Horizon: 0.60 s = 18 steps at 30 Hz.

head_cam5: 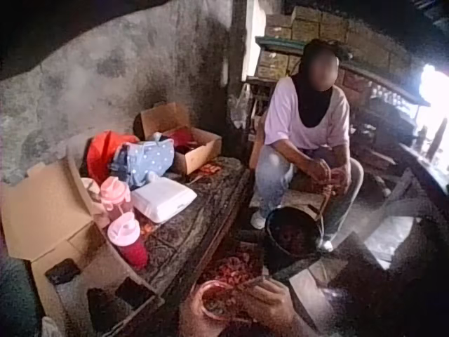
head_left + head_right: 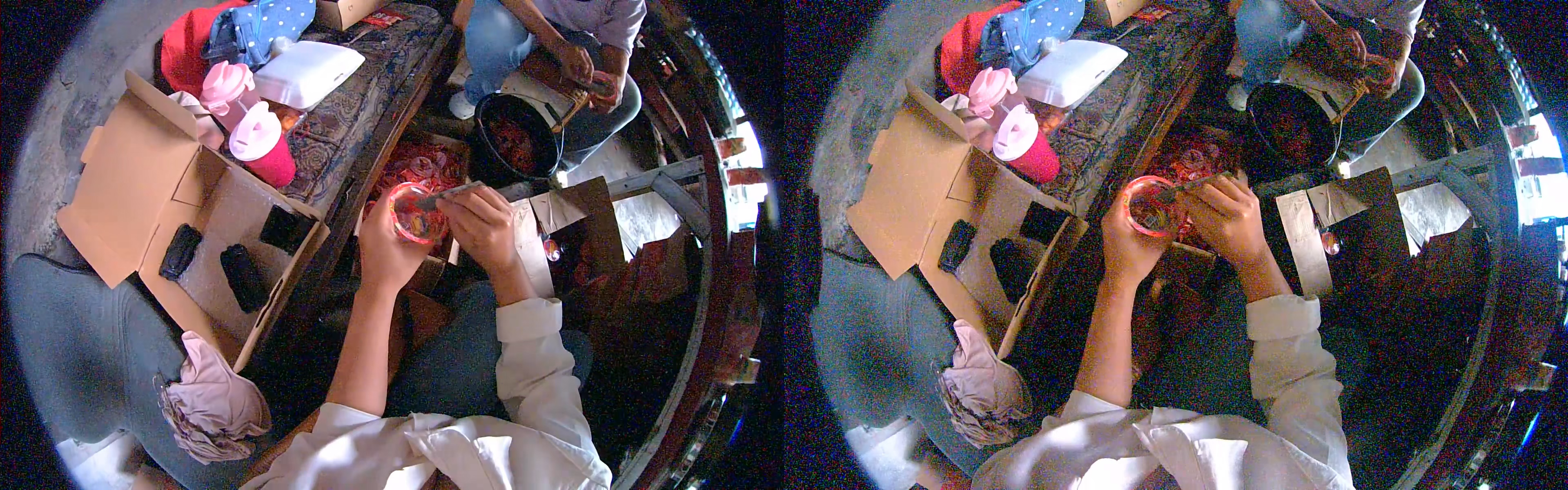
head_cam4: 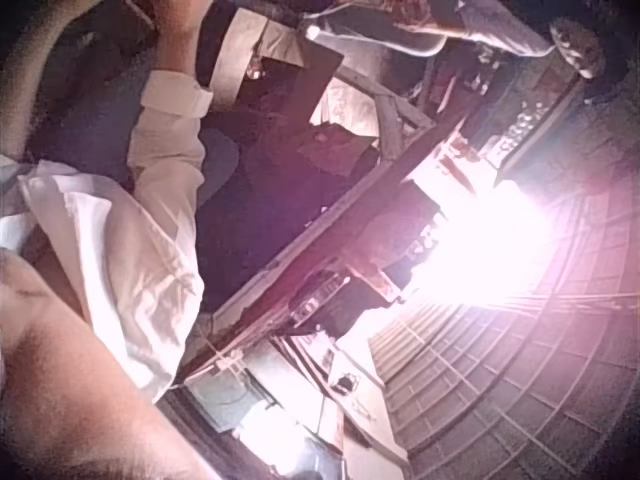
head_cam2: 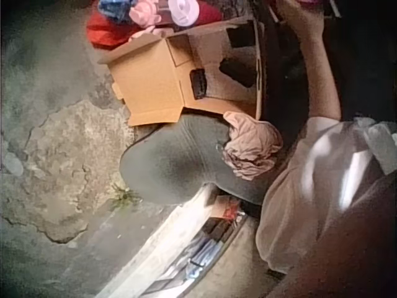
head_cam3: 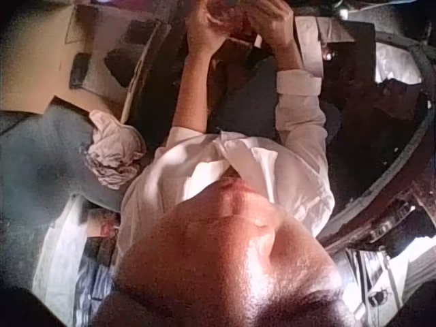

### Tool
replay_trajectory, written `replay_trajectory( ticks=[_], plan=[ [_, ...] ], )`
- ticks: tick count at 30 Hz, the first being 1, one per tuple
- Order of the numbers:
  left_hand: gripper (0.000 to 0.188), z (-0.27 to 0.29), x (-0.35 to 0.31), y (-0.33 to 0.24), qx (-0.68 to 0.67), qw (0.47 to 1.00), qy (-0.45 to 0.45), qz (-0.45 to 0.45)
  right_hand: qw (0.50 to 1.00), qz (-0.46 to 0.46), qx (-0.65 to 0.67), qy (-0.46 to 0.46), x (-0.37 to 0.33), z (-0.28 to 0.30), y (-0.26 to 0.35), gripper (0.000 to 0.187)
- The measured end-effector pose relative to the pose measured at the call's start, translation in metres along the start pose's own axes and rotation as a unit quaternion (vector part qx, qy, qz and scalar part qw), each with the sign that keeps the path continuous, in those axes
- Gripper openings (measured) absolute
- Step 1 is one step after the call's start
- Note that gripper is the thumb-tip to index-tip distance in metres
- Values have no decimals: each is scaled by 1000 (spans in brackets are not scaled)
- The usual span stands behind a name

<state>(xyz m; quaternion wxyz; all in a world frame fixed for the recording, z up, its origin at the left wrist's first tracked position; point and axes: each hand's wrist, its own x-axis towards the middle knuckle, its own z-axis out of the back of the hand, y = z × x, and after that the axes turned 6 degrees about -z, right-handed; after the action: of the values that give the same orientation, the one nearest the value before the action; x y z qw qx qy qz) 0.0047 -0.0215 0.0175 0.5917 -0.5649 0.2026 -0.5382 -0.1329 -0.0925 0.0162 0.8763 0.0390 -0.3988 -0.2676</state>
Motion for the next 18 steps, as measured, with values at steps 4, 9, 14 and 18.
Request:
replay_trajectory(
  ticks=[4,9,14,18],
  plan=[
    [44,0,0,-1,-23,1000,17,1,1000,-1,19,-3,-6,-3,-6,19],
    [44,-2,-1,5,-44,999,23,-4,999,6,35,-9,-4,-1,-5,20],
    [48,1,-3,4,-69,995,62,31,999,6,48,-3,-4,-2,-4,23],
    [44,0,-3,4,-63,996,57,-9,1000,13,27,0,-9,-3,-10,23]
  ],
)
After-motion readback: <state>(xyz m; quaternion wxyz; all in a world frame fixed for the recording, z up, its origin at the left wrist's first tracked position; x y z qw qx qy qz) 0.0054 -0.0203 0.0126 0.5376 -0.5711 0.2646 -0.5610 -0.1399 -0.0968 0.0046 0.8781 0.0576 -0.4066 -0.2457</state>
